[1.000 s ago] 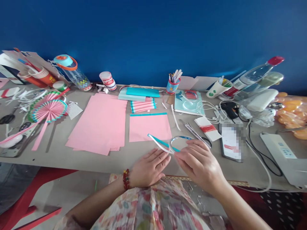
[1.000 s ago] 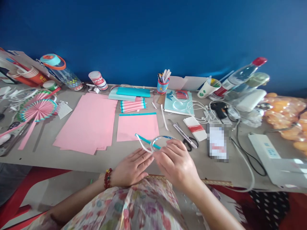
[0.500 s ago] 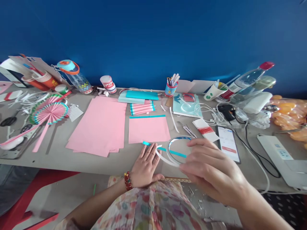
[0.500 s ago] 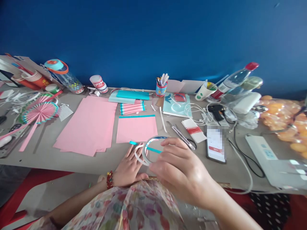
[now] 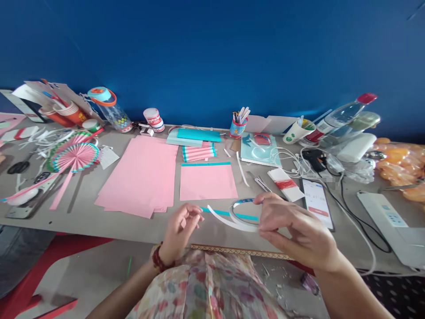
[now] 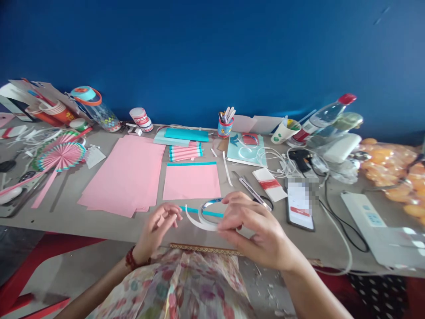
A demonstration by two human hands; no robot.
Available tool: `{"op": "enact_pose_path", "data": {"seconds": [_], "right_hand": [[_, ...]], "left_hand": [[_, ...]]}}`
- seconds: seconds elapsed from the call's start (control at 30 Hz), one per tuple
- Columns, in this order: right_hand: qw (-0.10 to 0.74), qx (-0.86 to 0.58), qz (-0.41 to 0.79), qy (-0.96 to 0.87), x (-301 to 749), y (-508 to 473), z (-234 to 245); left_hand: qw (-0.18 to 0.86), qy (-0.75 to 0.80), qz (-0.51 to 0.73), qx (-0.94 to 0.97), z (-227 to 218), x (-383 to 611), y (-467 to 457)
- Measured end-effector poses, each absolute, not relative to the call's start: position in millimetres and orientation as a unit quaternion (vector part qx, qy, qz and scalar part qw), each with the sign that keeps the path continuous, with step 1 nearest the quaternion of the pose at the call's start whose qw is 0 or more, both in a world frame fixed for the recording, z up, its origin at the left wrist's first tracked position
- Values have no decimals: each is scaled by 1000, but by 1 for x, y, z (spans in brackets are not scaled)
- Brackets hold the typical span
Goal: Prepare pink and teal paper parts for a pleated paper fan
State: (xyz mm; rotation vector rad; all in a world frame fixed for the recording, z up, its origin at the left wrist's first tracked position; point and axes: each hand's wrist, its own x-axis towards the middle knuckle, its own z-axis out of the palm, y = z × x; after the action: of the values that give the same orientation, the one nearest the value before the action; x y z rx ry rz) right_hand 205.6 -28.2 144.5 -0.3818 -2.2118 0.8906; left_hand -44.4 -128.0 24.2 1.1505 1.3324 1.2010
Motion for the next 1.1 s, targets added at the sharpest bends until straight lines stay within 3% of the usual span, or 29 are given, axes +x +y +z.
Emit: {"op": "enact_pose_path", "data": {"seconds": [0.1, 0.17, 0.53, 1.1], "right_hand": [[362, -140, 356, -850, 204, -30, 142], [366, -138, 359, -848, 204, -31, 143], [378, -135, 361, -842, 208, -36, 149], [382, -143, 346, -845, 210, -37, 151]], "left_hand": [[636, 478, 520, 310, 34, -52, -115], [679, 452, 499, 292, 38, -54, -108], [791, 378, 431, 212, 34, -37, -93], [851, 304, 417, 99, 28, -24, -88]]}}
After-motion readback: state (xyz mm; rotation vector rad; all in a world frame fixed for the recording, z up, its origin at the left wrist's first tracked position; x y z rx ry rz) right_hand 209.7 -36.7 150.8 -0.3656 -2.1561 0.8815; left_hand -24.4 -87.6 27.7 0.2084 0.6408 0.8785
